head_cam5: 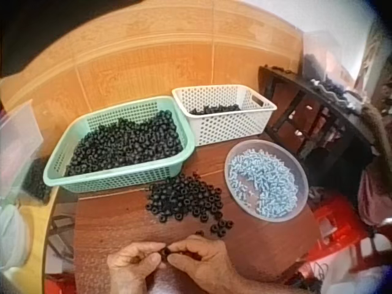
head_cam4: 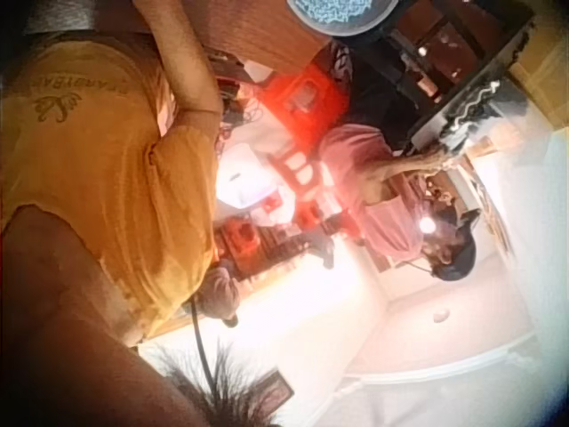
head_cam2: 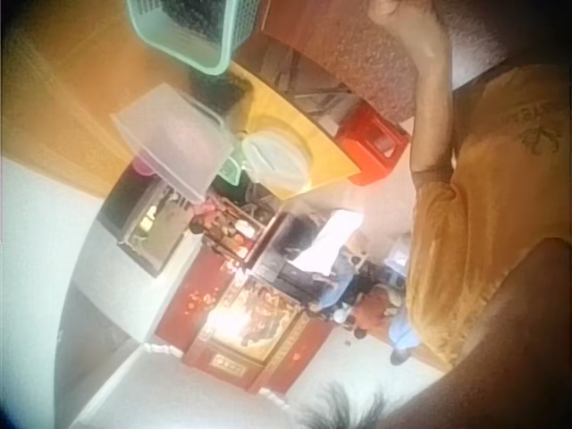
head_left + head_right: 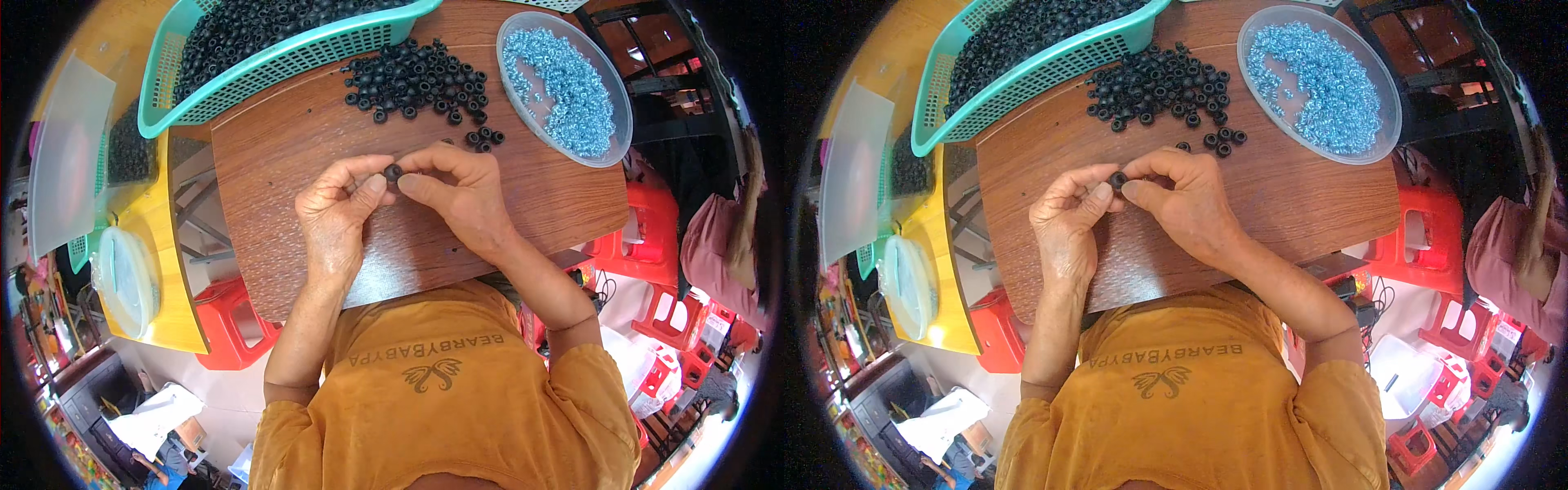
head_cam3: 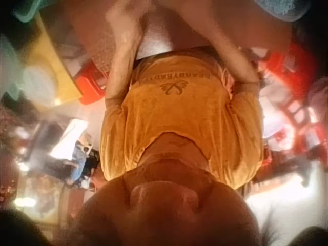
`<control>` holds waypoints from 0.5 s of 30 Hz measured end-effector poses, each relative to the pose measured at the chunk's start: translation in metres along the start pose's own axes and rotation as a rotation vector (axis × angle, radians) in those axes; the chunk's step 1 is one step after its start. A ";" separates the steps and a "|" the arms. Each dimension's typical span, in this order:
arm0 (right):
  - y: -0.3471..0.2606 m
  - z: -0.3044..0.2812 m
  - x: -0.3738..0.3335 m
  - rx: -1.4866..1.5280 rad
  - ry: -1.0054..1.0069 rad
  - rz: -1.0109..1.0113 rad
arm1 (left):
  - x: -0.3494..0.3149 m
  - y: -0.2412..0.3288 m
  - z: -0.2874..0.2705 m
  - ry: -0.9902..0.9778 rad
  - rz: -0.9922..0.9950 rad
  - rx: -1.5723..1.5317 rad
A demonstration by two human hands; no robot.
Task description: The person repeatedly picks small black plastic rings and light blue metallic pins from a table and inserts the pins into the rings by hand. The assembled units are placed back onto the table surface. The person handles the components one at a time throughout the clip.
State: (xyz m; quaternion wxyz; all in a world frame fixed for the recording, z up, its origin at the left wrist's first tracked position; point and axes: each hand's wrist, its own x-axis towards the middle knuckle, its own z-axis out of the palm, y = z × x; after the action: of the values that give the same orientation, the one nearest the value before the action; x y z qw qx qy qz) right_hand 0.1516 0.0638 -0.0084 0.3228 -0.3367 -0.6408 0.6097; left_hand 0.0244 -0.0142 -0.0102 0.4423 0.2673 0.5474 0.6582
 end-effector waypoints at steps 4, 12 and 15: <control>0.003 0.001 0.000 0.024 -0.004 0.011 | 0.001 0.000 0.000 0.015 -0.032 -0.035; 0.002 0.003 -0.002 -0.109 0.011 -0.104 | 0.000 -0.002 0.001 0.038 -0.057 -0.058; 0.001 0.003 -0.002 -0.137 0.010 -0.151 | 0.001 -0.001 0.000 0.040 -0.089 -0.113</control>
State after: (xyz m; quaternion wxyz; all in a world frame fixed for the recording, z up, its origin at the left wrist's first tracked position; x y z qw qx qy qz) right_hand 0.1499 0.0605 -0.0099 0.3472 -0.3119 -0.7028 0.5368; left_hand 0.0238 -0.0134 -0.0113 0.4748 0.2039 0.5293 0.6729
